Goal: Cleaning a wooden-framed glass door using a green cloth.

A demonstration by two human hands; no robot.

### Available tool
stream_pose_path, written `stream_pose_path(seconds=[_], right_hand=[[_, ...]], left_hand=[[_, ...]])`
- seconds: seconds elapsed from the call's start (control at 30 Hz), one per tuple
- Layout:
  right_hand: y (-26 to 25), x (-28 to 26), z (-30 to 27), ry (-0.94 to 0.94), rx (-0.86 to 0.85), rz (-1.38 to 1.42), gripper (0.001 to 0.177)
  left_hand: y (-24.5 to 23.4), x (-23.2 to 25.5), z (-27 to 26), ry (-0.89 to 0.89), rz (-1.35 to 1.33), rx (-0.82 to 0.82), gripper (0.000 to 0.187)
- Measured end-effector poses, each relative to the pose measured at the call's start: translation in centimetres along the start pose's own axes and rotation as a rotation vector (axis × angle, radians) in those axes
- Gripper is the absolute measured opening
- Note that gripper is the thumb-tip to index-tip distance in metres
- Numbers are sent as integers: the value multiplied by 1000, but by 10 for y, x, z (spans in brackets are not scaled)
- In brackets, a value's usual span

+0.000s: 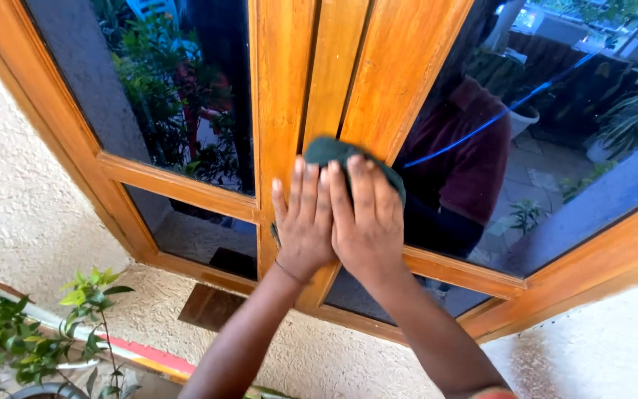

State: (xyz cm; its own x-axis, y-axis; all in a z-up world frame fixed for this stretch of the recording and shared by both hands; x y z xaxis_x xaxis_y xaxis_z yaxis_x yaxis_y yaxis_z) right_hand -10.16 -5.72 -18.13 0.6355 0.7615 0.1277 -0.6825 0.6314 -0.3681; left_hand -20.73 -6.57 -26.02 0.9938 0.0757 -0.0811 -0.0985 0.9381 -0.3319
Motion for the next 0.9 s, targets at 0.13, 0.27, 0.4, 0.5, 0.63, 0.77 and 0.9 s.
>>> stream_pose_path(seconds=[0.13,0.27,0.4,0.5,0.63,0.77,0.9], right_hand=[[17,5,-59,-78,-163,-27,46],[21,6,-67,-95,-275,-30,50],[-5,11,5,-93,-280,-55,50],[-30,15,56,-69,-159,-84,47],[-35,14,57,-52,-143,-106,47],[-10,10,-1,-87,-217,-68,51],[-13,10,19,-101,-216,-64,52]], left_hand=[[23,27,-69,-35,-122,-22,61],[32,29,-82,-73,-112,-79,62],[4,8,2,-3,-98,0,61],[-30,-1,68,51,-109,-15,61],[-33,4,69,64,-90,5,59],[-22,23,3,-9,-176,-53,63],[-21,8,25,-8,-205,7,63]])
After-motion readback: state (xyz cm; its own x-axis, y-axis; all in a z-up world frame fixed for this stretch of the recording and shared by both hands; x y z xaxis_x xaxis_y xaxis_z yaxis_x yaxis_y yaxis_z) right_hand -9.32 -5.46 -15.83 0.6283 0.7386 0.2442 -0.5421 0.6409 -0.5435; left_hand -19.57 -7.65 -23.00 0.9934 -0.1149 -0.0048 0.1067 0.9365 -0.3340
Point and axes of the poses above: each hand's wrist, its own z-axis towards the middle knuckle, its own y-axis out of the palm, x = y × z, the point moved 4 cm from there along z, towards the middle knuckle, and after that the axes turned 12 degrees about y, right-handed, at the moved point
